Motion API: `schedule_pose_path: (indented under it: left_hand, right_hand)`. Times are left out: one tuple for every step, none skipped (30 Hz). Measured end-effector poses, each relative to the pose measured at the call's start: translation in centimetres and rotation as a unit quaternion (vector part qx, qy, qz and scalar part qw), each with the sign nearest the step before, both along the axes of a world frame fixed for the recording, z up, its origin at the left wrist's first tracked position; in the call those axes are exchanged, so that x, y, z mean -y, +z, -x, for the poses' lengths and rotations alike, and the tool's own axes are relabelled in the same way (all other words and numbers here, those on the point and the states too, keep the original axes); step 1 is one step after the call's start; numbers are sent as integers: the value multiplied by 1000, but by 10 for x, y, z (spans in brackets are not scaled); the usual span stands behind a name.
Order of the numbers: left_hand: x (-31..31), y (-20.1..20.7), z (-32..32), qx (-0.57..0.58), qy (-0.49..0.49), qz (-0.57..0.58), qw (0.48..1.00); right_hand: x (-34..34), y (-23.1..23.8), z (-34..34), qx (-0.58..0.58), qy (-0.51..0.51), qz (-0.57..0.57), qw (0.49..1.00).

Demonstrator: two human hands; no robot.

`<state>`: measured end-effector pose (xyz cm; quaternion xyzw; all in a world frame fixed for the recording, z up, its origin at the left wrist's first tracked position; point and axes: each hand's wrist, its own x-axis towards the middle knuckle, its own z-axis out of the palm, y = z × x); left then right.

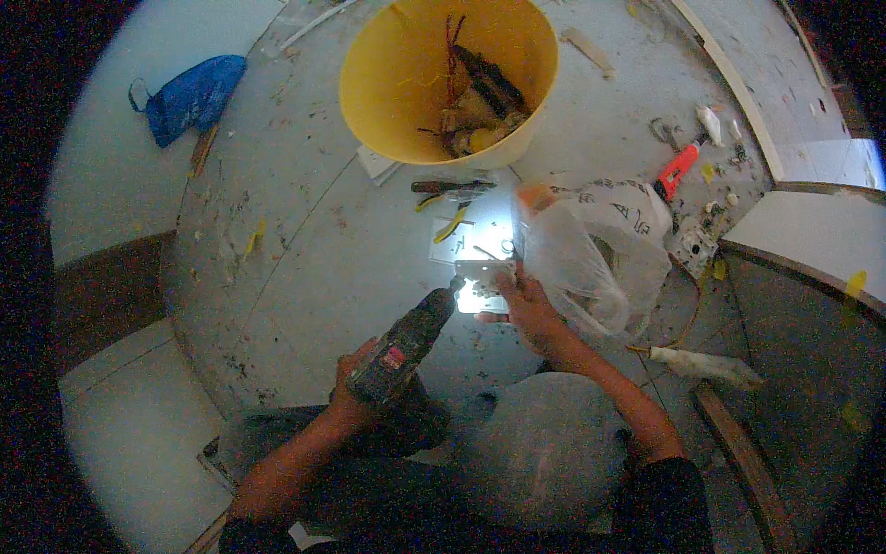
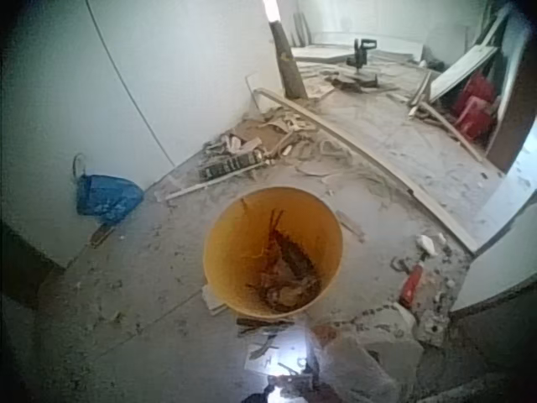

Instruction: The person prepares and installs an electrical outlet. They use a power drill to secure the outlet box, apply adhesive from a tube, and fit the outlet into a wall opening.

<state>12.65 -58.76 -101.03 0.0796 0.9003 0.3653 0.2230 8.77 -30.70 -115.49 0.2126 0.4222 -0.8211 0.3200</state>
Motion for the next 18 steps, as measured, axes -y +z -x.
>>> schedule_pose_path:
  left_hand:
    - [0, 0, 0, -2, -7, 12, 1000]
    - [0, 0, 0, -4, -14, 24, 1000]
    - [0, 0, -1, -7, -21, 36, 999]
    - [0, -1, -1, -3, -12, 30, 999]
    - [-1, -3, -2, 0, -2, 23, 1000]
    - [-1, -2, -2, 0, -2, 27, 1000]
    - [-4, 0, -1, 1, -1, 32, 999]
    - [-7, 5, 0, -1, -10, 47, 999]
    - [-10, 9, 1, -4, -18, 62, 998]
    - [-12, 10, 1, 19, -4, 64, 998]
    - [-13, 11, 1, 41, 11, 65, 997]
    - [-14, 12, 1, 64, 25, 66, 995]
    - [-14, 12, 1, 60, 26, 66, 996]
    - [-15, 12, 1, 55, 27, 66, 996]
    - [-15, 13, 1, 51, 28, 65, 996]
    - [-16, 12, 2, 54, 30, 64, 996]
    - [-16, 12, 2, 57, 32, 63, 996]
    - [-17, 12, 3, 60, 34, 62, 996]
  right_hand:
    - [1, 2, 0, -1, -4, -1, 1000]
    - [2, 4, 0, -3, -8, -2, 1000]
    - [2, 1, -1, -4, -5, -3, 1000]
    - [3, -2, -1, -7, -2, -4, 1000]
    - [3, -5, -2, -9, 2, -5, 1000]
    - [2, -7, -3, -17, 1, -10, 1000]
    - [2, -5, -3, -24, 2, -16, 1000]
    - [3, -4, -3, -31, 2, -21, 999]
    - [4, -2, -2, -45, 1, -35, 998]
    - [5, 1, -2, -60, 0, -49, 997]
    - [6, 2, -3, -74, -1, -63, 995]
    - [7, 2, -3, -83, -1, -70, 994]
    - [7, 2, -4, -92, -1, -78, 993]
    - [7, 2, -4, -101, -1, -86, 991]
    - [8, 1, -5, -108, -3, -94, 990]
    - [7, -1, -7, -115, -5, -102, 988]
    - [7, -3, -8, -121, -7, -110, 986]
    - [6, -8, -10, -116, -1, -117, 986]
